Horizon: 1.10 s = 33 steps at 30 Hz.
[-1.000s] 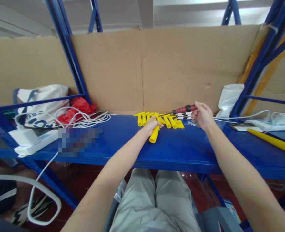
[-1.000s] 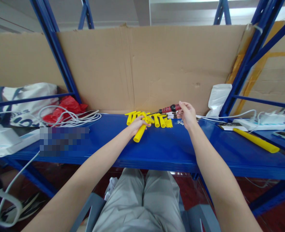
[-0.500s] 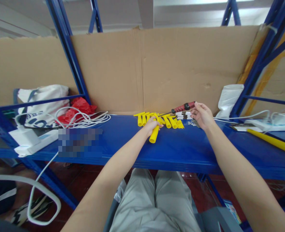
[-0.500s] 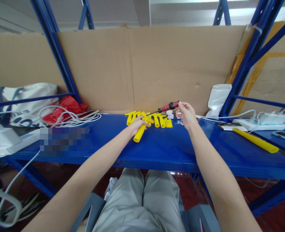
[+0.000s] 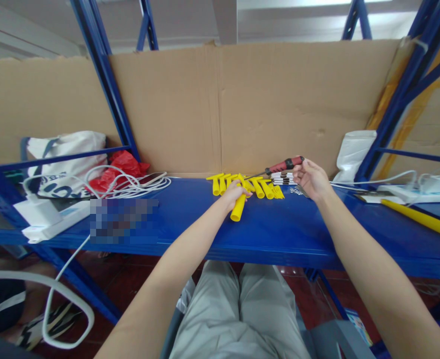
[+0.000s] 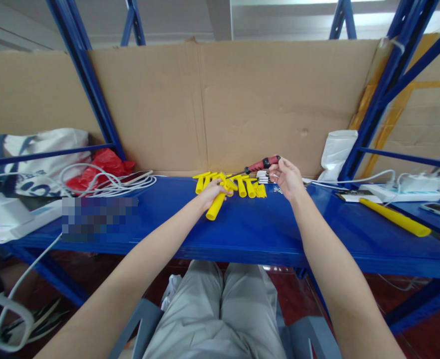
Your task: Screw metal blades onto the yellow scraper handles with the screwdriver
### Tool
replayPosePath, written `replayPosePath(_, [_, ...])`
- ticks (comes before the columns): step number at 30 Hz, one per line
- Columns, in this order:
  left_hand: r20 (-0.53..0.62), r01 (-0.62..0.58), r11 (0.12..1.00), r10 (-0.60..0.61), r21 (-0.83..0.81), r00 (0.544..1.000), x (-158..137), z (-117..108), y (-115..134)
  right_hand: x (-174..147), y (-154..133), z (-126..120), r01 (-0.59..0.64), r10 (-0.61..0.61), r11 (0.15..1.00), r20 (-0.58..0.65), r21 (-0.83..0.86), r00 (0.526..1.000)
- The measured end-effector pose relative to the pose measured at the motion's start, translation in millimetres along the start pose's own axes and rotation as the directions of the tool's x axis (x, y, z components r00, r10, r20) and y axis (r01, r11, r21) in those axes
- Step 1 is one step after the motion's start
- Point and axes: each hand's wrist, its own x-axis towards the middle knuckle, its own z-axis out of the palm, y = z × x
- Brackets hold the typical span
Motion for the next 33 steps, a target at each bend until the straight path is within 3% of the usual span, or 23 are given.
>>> replayPosePath(3, [-0.007,0.001,1.0,-0.001,0.001,1.0,0.5,0.0,-0.1,0.6,0.7,-1.1,0.003,-0.003,1.0,0.025,0.004,1.0])
replayPosePath(13, [-0.038,0.009,1.0,-0.008,0.028,0.999,-0.4,1.4,1.4,0.3,3.1,2.1,0.003,-0.002,1.0,-0.089,0.018,0.996])
replayPosePath(27, [-0.042,0.006,0.998,-0.004,0.055,0.999,0.6,1.0,0.9,-2.5,-0.7,3.5,-0.031,0.031,0.999,-0.025,0.014,0.999])
replayPosePath(33, [-0.035,0.004,0.998,-0.001,0.063,0.999,0.1,1.6,1.1,-1.3,2.1,1.9,-0.003,0.004,1.0,-0.094,0.011,0.996])
